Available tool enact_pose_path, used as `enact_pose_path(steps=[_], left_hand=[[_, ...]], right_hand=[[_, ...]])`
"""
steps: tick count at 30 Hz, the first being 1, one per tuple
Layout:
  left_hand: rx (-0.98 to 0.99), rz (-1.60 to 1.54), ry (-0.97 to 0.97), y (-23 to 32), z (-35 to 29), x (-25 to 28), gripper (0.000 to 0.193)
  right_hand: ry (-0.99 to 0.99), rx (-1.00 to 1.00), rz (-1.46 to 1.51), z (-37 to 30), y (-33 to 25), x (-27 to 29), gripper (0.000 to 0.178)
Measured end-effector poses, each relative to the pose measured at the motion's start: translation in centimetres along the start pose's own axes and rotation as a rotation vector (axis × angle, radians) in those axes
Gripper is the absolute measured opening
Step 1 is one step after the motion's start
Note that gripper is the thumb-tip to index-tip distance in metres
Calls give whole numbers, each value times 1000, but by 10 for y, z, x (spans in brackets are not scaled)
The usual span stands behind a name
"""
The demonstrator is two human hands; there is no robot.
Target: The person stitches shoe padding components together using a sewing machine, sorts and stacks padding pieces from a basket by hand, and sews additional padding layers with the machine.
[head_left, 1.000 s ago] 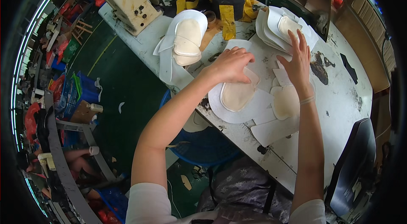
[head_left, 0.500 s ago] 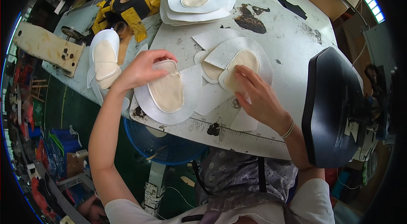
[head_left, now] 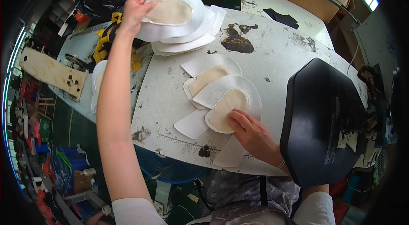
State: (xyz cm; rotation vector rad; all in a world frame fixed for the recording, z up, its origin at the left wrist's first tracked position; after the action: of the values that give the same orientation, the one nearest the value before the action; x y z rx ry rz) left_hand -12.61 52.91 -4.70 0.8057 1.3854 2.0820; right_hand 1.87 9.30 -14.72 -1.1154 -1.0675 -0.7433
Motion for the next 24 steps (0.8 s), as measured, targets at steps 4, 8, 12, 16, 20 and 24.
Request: enact_pose_path(steps=[4, 8, 12, 16, 20, 24], left_hand=[[72, 855, -16, -42, -17, -32, 50], [-341, 634, -23, 46, -82, -165, 34], [-370, 258, -978, 116, -212, -295, 40], [167, -271, -1353, 138, -271, -334, 46], [496, -339, -1569, 153, -255, -352, 52], [257, -551, -1133, 188, -250, -378, 23]], right_hand=[[36, 66, -13, -18, -4, 29, 43], [-237, 357, -244, -71, -27, 80, 39], [-123, 602, 274, -90, -64, 80, 36], [20, 808, 275, -117, -96, 109, 26], [134, 890, -17, -152, -97, 142, 17], [213, 896, -315, -187, -89, 170, 16]])
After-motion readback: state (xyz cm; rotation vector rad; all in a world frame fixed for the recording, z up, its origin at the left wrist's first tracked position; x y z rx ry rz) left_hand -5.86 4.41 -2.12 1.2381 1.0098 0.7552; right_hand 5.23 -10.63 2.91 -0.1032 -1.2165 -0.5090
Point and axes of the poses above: each hand's wrist, its own z-axis towards the middle knuckle, its own x-axis out of the back of the hand, y = z × x, the point moved 5 cm from there along z, towards the middle knuckle, and after that the axes turned 12 degrees about -y, right-handed, at the moved point
